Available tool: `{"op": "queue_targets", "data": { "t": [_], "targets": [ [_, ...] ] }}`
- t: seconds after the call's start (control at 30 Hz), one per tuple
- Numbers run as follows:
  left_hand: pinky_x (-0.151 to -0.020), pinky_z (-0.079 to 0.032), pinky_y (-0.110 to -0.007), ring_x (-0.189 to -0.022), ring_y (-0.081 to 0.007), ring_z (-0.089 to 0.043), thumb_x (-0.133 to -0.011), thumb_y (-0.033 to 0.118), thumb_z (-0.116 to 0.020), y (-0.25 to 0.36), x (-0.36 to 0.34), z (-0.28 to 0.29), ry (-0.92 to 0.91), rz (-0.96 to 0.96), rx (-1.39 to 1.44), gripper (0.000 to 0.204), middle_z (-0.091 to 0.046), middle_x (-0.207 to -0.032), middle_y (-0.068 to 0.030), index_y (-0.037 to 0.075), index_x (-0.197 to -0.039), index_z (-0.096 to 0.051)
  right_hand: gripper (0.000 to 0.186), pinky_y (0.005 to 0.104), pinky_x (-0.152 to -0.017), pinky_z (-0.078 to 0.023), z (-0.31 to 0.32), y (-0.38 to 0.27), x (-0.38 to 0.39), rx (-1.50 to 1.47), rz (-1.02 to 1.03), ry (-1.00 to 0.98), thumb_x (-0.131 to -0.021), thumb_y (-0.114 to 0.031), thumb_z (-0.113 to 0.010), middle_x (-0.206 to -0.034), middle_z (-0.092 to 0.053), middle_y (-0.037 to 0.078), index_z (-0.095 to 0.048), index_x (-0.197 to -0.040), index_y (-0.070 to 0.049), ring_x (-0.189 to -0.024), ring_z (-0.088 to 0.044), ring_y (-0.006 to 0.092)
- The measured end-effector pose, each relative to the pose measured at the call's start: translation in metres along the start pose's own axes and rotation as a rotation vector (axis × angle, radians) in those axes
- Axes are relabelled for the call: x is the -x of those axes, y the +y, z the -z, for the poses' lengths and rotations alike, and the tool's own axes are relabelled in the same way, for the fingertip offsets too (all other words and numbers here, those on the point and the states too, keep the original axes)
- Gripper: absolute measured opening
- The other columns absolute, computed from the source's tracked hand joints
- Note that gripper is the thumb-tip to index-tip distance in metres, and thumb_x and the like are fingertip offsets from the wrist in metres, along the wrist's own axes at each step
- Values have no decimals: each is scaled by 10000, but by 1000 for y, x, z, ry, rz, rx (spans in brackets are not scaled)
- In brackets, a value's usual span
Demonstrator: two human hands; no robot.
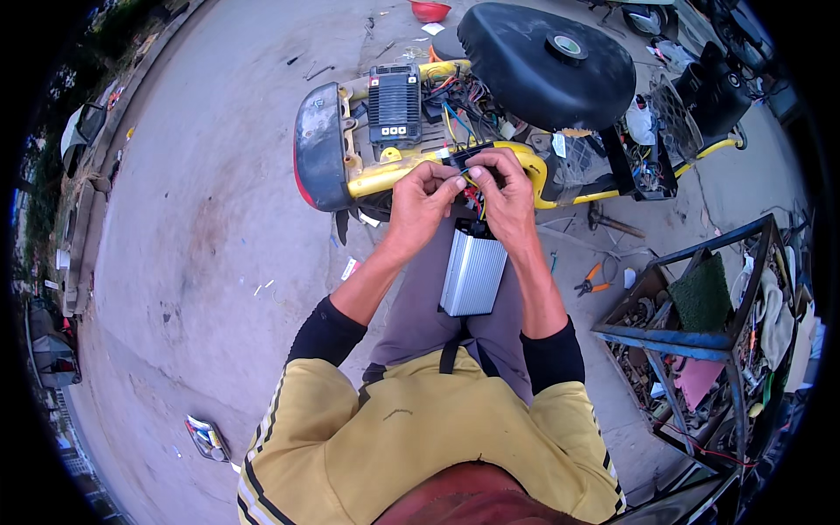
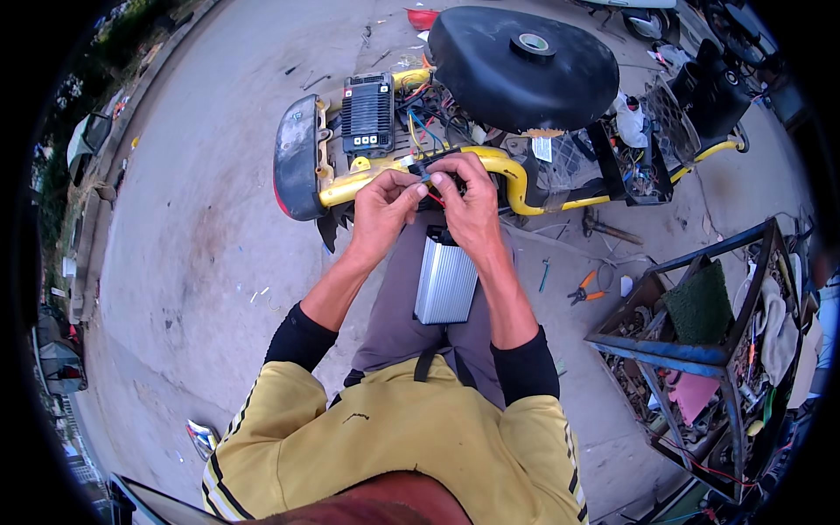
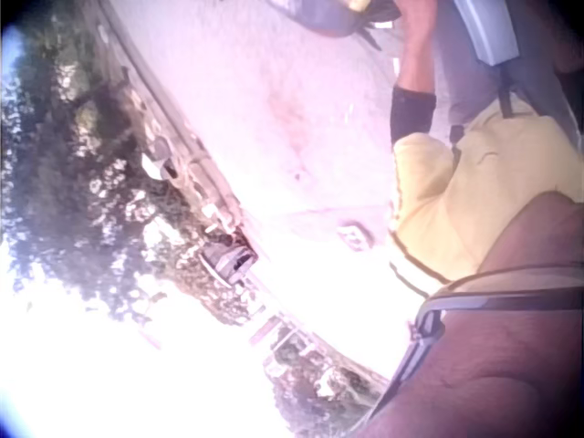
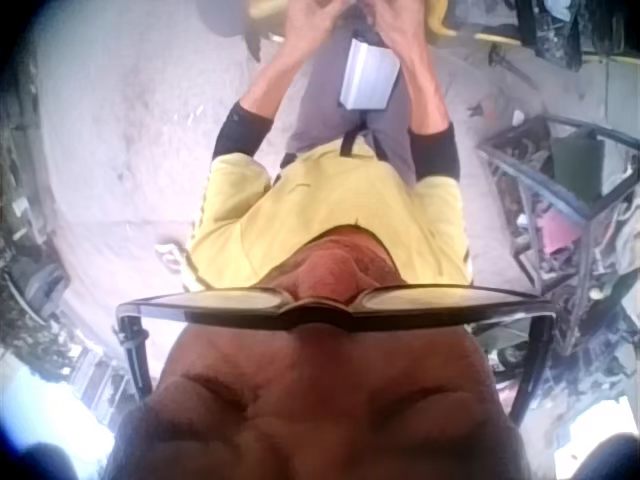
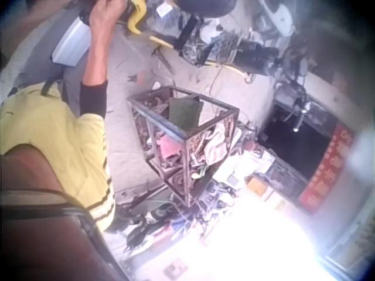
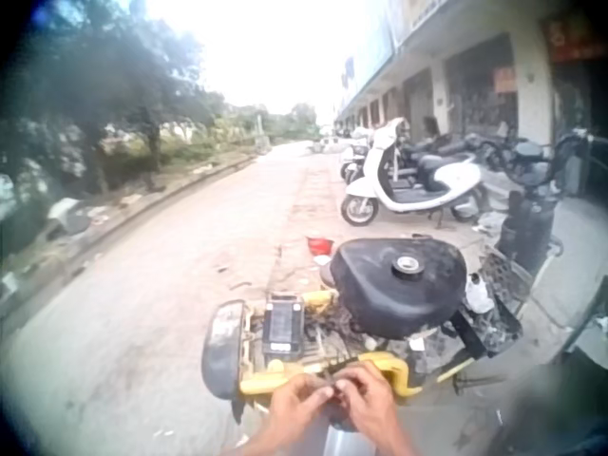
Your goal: The person repairs a yellow scooter by connecting and securing wires near the battery and controller. They use pliers to strip wire ends and electrical tape to insulate connections, then place components into the under-seat compartment.
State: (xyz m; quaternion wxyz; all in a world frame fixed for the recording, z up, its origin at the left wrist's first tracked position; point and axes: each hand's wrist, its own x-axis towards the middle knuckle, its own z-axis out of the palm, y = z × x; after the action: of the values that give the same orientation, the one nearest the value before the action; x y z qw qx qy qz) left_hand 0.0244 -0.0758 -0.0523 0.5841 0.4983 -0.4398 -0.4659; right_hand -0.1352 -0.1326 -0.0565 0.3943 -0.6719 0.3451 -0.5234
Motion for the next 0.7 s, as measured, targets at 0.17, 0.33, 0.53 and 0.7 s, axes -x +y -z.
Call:
{"op": "queue_targets", "data": {
  "t": [0.17, 0.33, 0.53, 0.7],
  "targets": [
    [-589, -503, -241, -698, -77, -620, -1025, 82, -774, -14, 0, -7, 51, 18, 153, 130, -704, -838, -25, -10, -1116, -756, 140, 298, -889, -554, -4, 10, 3, -301, -232, 68, -1058, -87, -708, -1068, -720, 46, -734, -1152, 13, -982, -669, 117],
    [-631, -556, -252, -762, -93, -658, -1050, 116, -741, -9, 6, -12, 90, 43, 178, 168, -737, -931, -51, -18, -1148, -765, 183, 276, -886, -563, -5, 0, -1, -397, -367, 101, -1077, -113, -704, -1059, -747, 56, -725, -1199, 21, -954, -680, 105],
    [-612, -499, -252, -740, -85, -606, -1055, 107, -723, -4, 6, -1, -8, 108, 43, 169, -710, -949, -23, -28, -1153, -751, 185, 290, -886, -567, -5, 6, -1, -338, -346, 92, -1058, -99, -719, -1058, -753, 59, -731, -1189, 30, -959, -691, 120],
    [-734, -541, -386, -793, -258, -653, -964, 58, -766, 30, 2, 10, 166, -442, -692, 250, -663, -1113, -121, 5, -1203, -715, 181, 369, -891, -569, 6, -13, 3, 188, 93, 22, -972, -30, -752, -1085, -724, 115, -752, -1151, -7, -970, -726, 250]
  ]
}}
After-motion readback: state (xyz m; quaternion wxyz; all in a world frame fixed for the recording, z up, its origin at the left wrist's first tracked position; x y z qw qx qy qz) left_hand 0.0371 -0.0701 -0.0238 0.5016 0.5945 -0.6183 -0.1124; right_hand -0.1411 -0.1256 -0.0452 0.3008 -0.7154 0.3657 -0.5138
